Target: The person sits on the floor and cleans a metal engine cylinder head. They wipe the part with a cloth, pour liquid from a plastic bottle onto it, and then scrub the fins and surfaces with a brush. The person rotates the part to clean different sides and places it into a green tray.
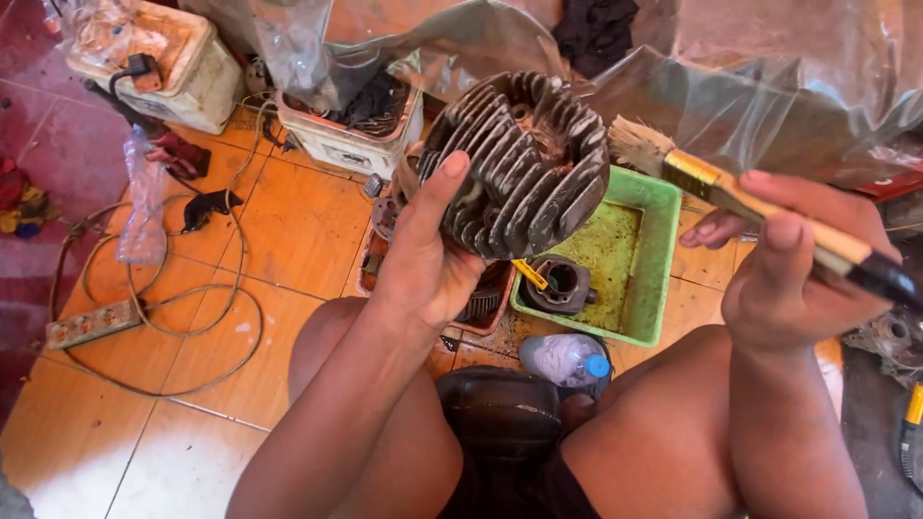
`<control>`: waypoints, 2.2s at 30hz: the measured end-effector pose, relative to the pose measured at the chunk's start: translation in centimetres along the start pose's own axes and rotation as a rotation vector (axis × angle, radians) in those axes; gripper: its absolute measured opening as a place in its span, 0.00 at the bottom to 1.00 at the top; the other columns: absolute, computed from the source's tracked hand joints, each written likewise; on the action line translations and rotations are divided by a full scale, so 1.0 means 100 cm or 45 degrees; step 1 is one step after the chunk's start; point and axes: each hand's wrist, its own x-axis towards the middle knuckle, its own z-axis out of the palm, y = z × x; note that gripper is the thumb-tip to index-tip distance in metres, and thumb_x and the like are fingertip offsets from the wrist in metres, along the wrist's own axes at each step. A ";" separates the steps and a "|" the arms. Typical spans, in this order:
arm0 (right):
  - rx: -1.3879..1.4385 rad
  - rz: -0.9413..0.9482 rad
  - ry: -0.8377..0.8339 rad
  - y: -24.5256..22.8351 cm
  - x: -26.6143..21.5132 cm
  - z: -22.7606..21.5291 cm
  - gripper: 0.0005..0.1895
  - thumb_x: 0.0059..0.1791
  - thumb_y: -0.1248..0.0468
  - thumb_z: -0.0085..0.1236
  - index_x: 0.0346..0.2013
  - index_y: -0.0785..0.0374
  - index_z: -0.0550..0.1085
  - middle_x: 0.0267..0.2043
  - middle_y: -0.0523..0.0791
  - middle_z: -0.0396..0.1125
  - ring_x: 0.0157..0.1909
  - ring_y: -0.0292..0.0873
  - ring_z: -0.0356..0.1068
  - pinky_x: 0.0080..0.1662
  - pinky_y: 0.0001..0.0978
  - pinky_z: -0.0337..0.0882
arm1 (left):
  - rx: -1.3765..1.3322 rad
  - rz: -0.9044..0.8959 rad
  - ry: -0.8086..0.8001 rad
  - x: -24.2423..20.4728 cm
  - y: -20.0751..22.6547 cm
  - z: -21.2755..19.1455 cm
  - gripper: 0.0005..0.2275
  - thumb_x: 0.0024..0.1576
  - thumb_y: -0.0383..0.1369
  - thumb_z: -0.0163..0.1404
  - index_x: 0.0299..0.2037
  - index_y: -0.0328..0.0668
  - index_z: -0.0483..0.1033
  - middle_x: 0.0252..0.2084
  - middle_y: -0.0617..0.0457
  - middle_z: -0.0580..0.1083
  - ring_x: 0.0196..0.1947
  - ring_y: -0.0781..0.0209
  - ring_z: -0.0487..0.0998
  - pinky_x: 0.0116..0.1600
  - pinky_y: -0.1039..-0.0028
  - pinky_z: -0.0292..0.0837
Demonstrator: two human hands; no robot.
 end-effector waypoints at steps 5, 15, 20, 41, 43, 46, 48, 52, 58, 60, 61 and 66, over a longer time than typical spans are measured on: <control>-0.088 -0.186 0.017 -0.005 -0.004 0.013 0.23 0.61 0.57 0.43 0.48 0.82 0.66 0.39 0.65 0.67 0.31 0.55 0.73 0.33 0.39 0.78 | -0.032 0.082 -0.047 0.006 -0.004 -0.025 0.13 0.61 0.29 0.57 0.50 0.26 0.73 0.43 0.44 0.79 0.33 0.63 0.81 0.38 0.80 0.80; -0.182 -0.073 -0.213 0.001 -0.014 0.039 0.15 0.53 0.64 0.52 0.44 0.77 0.63 0.41 0.61 0.70 0.32 0.51 0.76 0.39 0.36 0.76 | 0.105 0.168 -0.053 0.036 -0.013 -0.058 0.45 0.50 0.12 0.56 0.78 0.51 0.48 0.59 0.40 0.70 0.48 0.52 0.78 0.50 0.73 0.81; -0.215 0.169 -0.304 0.006 -0.011 0.038 0.22 0.54 0.57 0.44 0.48 0.79 0.67 0.32 0.55 0.73 0.31 0.47 0.74 0.37 0.29 0.71 | 0.155 0.266 -0.082 0.054 -0.009 -0.060 0.42 0.49 0.11 0.51 0.77 0.43 0.52 0.63 0.43 0.69 0.55 0.54 0.75 0.59 0.71 0.74; 0.191 -0.256 -0.688 0.062 -0.017 0.098 0.11 0.48 0.68 0.56 0.42 0.72 0.73 0.32 0.48 0.74 0.30 0.42 0.77 0.35 0.30 0.80 | 0.050 -0.111 0.706 0.083 -0.017 -0.105 0.09 0.60 0.27 0.43 0.43 0.32 0.76 0.35 0.49 0.77 0.28 0.64 0.76 0.28 0.77 0.72; 0.211 -0.188 -0.612 0.072 -0.019 0.092 0.08 0.50 0.67 0.53 0.41 0.70 0.73 0.31 0.48 0.76 0.30 0.40 0.80 0.33 0.25 0.82 | 0.073 -0.110 0.664 0.081 -0.015 -0.107 0.10 0.60 0.27 0.42 0.44 0.32 0.76 0.37 0.48 0.77 0.30 0.64 0.76 0.32 0.76 0.76; 0.028 -0.090 -0.516 0.076 -0.018 0.086 0.12 0.51 0.71 0.54 0.47 0.75 0.70 0.33 0.52 0.74 0.34 0.46 0.79 0.37 0.30 0.82 | -0.025 -0.124 0.744 0.081 -0.011 -0.108 0.11 0.58 0.25 0.43 0.47 0.26 0.73 0.40 0.44 0.77 0.31 0.59 0.79 0.36 0.70 0.81; -0.003 -0.111 -0.578 0.079 -0.027 0.090 0.12 0.49 0.70 0.55 0.47 0.72 0.71 0.36 0.53 0.75 0.34 0.44 0.79 0.33 0.28 0.79 | 0.055 -0.154 0.791 0.080 -0.007 -0.105 0.09 0.58 0.24 0.43 0.44 0.27 0.73 0.36 0.45 0.76 0.27 0.61 0.78 0.34 0.73 0.81; 0.363 -0.382 -0.691 0.078 -0.036 0.116 0.06 0.50 0.68 0.54 0.34 0.71 0.73 0.22 0.45 0.73 0.20 0.37 0.72 0.29 0.25 0.81 | 0.136 -0.159 1.037 0.080 -0.004 -0.096 0.05 0.57 0.24 0.46 0.42 0.35 0.67 0.42 0.48 0.67 0.38 0.58 0.66 0.35 0.68 0.67; 0.076 -0.094 -0.433 0.083 -0.039 0.097 0.11 0.53 0.65 0.53 0.48 0.67 0.72 0.27 0.46 0.74 0.28 0.39 0.79 0.31 0.24 0.79 | 0.081 -0.160 0.909 0.077 -0.001 -0.090 0.14 0.56 0.22 0.44 0.52 0.30 0.68 0.41 0.41 0.75 0.27 0.56 0.78 0.29 0.69 0.83; -0.145 -0.201 -0.602 0.078 -0.043 0.100 0.10 0.52 0.63 0.53 0.48 0.61 0.72 0.30 0.42 0.73 0.29 0.38 0.75 0.29 0.27 0.71 | 0.100 -0.186 0.933 0.078 -0.001 -0.090 0.15 0.55 0.23 0.45 0.54 0.33 0.68 0.40 0.43 0.76 0.28 0.56 0.79 0.30 0.68 0.83; -0.145 -0.204 -0.604 0.069 -0.034 0.108 0.10 0.52 0.63 0.53 0.48 0.61 0.72 0.30 0.42 0.73 0.29 0.38 0.75 0.29 0.27 0.71 | 0.098 -0.183 0.932 0.078 -0.001 -0.088 0.15 0.55 0.23 0.45 0.54 0.33 0.68 0.40 0.43 0.76 0.28 0.56 0.79 0.30 0.68 0.83; 0.143 -0.216 -0.693 0.074 -0.036 0.108 0.10 0.51 0.69 0.52 0.46 0.68 0.73 0.28 0.45 0.76 0.28 0.39 0.78 0.31 0.25 0.80 | 0.153 -0.215 0.933 0.075 -0.003 -0.090 0.13 0.55 0.24 0.47 0.49 0.32 0.62 0.36 0.47 0.67 0.27 0.61 0.71 0.28 0.74 0.76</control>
